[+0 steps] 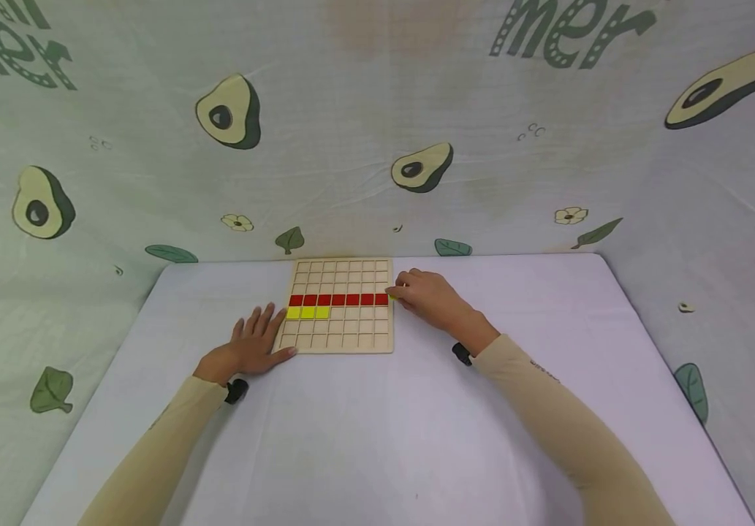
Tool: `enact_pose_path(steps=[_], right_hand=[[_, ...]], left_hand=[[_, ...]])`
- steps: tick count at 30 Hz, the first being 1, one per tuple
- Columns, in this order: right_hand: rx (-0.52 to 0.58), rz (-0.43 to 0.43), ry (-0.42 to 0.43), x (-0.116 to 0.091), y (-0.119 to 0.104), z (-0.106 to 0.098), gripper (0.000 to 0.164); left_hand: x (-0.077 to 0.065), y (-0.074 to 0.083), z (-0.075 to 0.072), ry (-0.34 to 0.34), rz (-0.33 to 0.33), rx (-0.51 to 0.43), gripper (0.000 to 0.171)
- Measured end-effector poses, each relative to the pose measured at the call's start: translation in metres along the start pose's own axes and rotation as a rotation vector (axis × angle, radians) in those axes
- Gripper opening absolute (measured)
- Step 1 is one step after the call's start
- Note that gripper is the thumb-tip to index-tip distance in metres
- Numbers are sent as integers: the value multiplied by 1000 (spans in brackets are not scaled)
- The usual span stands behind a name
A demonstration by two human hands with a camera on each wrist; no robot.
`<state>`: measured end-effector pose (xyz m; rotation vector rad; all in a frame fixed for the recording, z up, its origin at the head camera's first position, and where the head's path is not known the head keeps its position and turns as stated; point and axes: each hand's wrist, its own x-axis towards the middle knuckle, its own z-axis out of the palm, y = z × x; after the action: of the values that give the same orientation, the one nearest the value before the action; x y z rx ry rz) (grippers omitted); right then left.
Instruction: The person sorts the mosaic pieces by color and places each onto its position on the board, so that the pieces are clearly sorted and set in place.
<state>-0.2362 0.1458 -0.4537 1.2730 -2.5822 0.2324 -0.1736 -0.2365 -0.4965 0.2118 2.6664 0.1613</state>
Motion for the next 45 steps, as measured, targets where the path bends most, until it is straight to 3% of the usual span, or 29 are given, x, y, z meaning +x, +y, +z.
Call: enact_pose_path(steps=[8,17,30,45], right_hand=[[-11,-73,-2,19,-20,8,27],[-22,-145,-10,43,-43,23,20],[-100,-153,-72,68,-64,38,16],[-164,-105,-152,78,-72,46,15]], left_hand=[[-3,3,-5,-8,3,-8,99],[-2,2,-1,6,0,-12,98],[-6,4,-8,-25,2,4,96],[-8,5,-10,-21,13,-10,95]])
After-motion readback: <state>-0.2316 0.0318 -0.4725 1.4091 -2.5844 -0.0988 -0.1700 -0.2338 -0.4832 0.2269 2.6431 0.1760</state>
